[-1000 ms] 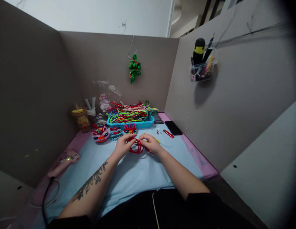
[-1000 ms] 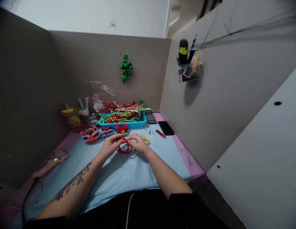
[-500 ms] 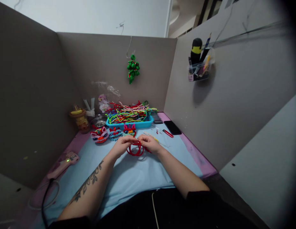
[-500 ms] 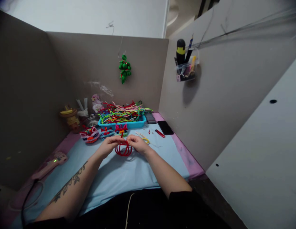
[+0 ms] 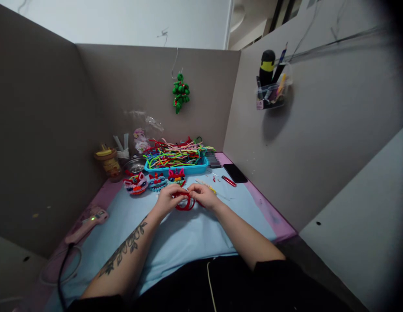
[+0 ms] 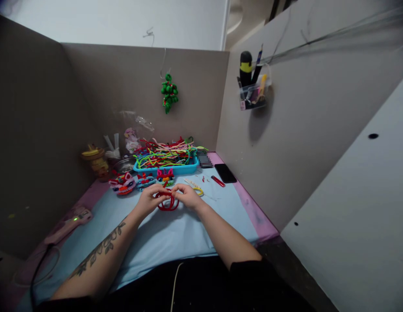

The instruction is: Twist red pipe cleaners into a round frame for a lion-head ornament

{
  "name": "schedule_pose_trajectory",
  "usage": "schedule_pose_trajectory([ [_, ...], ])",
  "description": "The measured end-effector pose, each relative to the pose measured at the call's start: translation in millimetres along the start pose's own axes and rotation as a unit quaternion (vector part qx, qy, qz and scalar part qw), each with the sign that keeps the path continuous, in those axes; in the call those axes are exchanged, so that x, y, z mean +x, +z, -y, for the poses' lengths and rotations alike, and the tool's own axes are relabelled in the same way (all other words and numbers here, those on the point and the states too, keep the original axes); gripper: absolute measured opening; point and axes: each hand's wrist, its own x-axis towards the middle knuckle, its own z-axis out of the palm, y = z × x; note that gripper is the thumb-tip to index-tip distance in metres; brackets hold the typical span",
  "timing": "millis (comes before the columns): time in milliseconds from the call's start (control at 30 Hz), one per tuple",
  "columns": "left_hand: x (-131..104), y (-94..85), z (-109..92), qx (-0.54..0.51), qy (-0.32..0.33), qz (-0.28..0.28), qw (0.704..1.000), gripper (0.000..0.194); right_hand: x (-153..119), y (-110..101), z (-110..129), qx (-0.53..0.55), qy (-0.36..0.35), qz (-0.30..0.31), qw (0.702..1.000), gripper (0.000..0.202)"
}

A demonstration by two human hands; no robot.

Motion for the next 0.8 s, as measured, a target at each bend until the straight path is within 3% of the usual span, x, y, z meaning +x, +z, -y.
schedule_pose_trajectory([
  [200,-1,1.1,0,0.038,-0.029,-0.014,0.999,0.018,-2,1,13,-0.147,-0.075,-0.033,0.986,0.01],
  [367,-1,2.2,3,0.022,-0.079,-0.026,0.996,0.028,-6,6,21,-0.239,-0.149,-0.057,0.958,0.009],
  [533,-1,2.1,3,0.018,-0.112,-0.046,0.992,0.028,-8,8,22,-0.272,-0.169,-0.068,0.945,0.009],
  [633,0,1.3,1,0.016,-0.088,-0.059,0.994,0.022,-7,8,23,-0.253,-0.153,-0.076,0.952,0.009],
  [800,-2,1.0,6,0.076,0.035,-0.045,0.996,0.013,-6,6,23,-0.23,-0.128,-0.092,0.96,0.011],
])
